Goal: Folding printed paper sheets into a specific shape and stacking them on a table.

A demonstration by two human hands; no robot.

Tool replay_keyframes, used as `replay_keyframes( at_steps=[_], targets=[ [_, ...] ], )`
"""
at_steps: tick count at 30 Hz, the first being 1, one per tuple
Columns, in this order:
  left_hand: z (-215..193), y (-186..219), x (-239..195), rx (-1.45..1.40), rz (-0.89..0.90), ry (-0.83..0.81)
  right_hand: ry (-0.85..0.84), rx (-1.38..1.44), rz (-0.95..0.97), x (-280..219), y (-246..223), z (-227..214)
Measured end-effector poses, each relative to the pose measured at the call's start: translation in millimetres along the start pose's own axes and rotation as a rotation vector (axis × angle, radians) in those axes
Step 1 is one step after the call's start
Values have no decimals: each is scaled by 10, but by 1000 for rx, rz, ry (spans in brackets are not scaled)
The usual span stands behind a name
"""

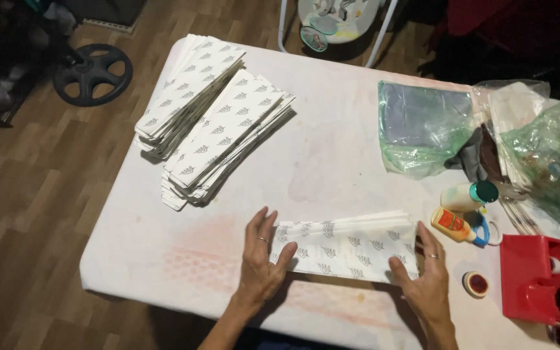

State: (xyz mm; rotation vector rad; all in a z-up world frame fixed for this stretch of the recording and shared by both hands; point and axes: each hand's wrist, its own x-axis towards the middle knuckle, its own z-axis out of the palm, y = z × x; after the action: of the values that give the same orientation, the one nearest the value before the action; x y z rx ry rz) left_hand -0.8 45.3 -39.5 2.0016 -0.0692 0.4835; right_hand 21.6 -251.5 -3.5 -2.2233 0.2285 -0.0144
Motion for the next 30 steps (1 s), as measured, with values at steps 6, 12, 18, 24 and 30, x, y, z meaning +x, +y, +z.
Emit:
replay_keyframes(
  at_steps=[6, 12, 18, 24, 30],
  targets=[
    [-629, -41, 928, 655, 377, 262, 173, -374, -691, -6, 78, -4],
    [-631, -1100, 2028, 1036, -101, -127, -102, -921, -821, 35, -55, 544],
    [-837, -996, 2238, 899, -228, -178, -81, -981, -840, 76, 193, 701],
    [-925, -612, 2112, 637, -167, -56, -505, -618, -616, 110, -192, 336],
    [-1100, 118, 1567, 55, -44, -238, -104, 163, -405, 204, -742, -116]
  ],
)
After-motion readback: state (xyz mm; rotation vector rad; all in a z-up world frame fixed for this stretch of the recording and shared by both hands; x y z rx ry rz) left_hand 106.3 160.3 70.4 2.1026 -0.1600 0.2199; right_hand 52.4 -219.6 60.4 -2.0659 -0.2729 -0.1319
